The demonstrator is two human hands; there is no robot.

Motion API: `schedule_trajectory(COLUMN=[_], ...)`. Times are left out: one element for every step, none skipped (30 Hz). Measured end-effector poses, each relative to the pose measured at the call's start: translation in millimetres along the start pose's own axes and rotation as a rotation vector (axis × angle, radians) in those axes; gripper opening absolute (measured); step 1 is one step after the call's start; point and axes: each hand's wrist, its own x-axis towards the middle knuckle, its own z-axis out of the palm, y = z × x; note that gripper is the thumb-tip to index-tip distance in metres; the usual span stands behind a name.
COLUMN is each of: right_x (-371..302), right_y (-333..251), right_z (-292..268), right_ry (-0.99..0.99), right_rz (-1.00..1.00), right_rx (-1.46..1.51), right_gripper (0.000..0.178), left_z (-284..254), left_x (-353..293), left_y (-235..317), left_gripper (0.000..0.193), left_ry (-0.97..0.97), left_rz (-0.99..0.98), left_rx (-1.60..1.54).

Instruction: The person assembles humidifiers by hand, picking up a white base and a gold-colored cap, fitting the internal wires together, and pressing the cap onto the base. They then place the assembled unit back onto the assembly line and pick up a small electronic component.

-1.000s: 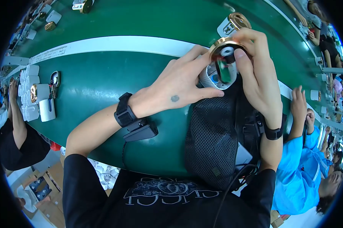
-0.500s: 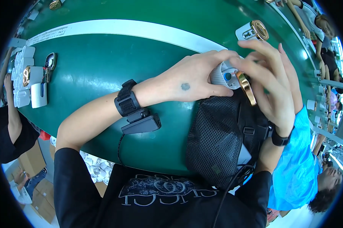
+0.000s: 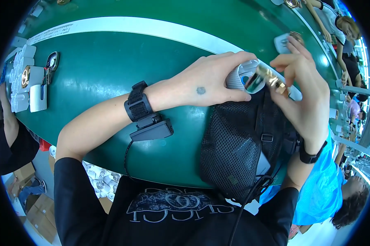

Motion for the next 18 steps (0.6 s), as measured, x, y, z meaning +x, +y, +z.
schedule_trajectory(right_x=[1,2,1,3,5,4,3,4,7,11,14,16,16,17,17,17,17,16], right_y=[1,2,2,4,5,4,3,1,1,0,0,0,0,-1,-1,-1,-1,0], right_z=[3,10,17,22,28,36,44,49,54,58,61,63,64,64,64,64,64,64], right_ry=[-0.003,0.002,0.007,0.016,0.016,0.106,0.196,0.288,0.286,0.310,0.333,0.355,0.353,0.323,0.292,0.260,0.257,0.249], right_rz=[-0.001,0.135,0.271,0.399,0.391,0.423,0.454,0.484,0.483,0.378,0.274,0.170,0.170,0.173,0.176,0.180,0.178,0.184], right_rx=[-0.001,0.052,0.104,0.159,0.161,0.286,0.413,0.539,0.540,0.502,0.463,0.423,0.424,0.452,0.480,0.507,0.509,0.571], right_gripper=[0.015,0.018,0.023,0.028,0.028,0.029,0.029,0.029,0.029,0.030,0.030,0.030,0.030,0.031,0.033,0.034,0.034,0.033], left_z=[0,0,0,-2,-3,-4,-5,-6,-9,-11,-11,-11,-11,-11,-9,-7,-4,-3], left_x=[0,0,-1,0,1,1,1,0,1,2,2,4,5,6,6,7,7,8], left_y=[-1,-2,-3,-2,-2,0,2,3,7,9,11,13,14,16,15,14,13,12], left_gripper=[0.076,0.077,0.077,0.076,0.075,0.075,0.075,0.067,0.061,0.057,0.057,0.054,0.051,0.048,0.048,0.047,0.045,0.044], left_ry=[0.006,0.012,0.014,0.022,0.029,0.033,0.035,0.015,-0.005,-0.026,-0.025,-0.014,-0.003,0.011,0.014,0.048,0.082,0.115], left_rz=[0.002,0.004,0.003,0.012,0.020,0.031,0.031,-0.013,-0.058,-0.103,-0.104,-0.151,-0.197,-0.246,-0.250,-0.267,-0.283,-0.300], left_rx=[0.012,0.024,0.021,0.036,0.052,0.061,0.059,0.035,0.013,-0.009,-0.010,-0.052,-0.094,-0.136,-0.137,-0.151,-0.165,-0.180])
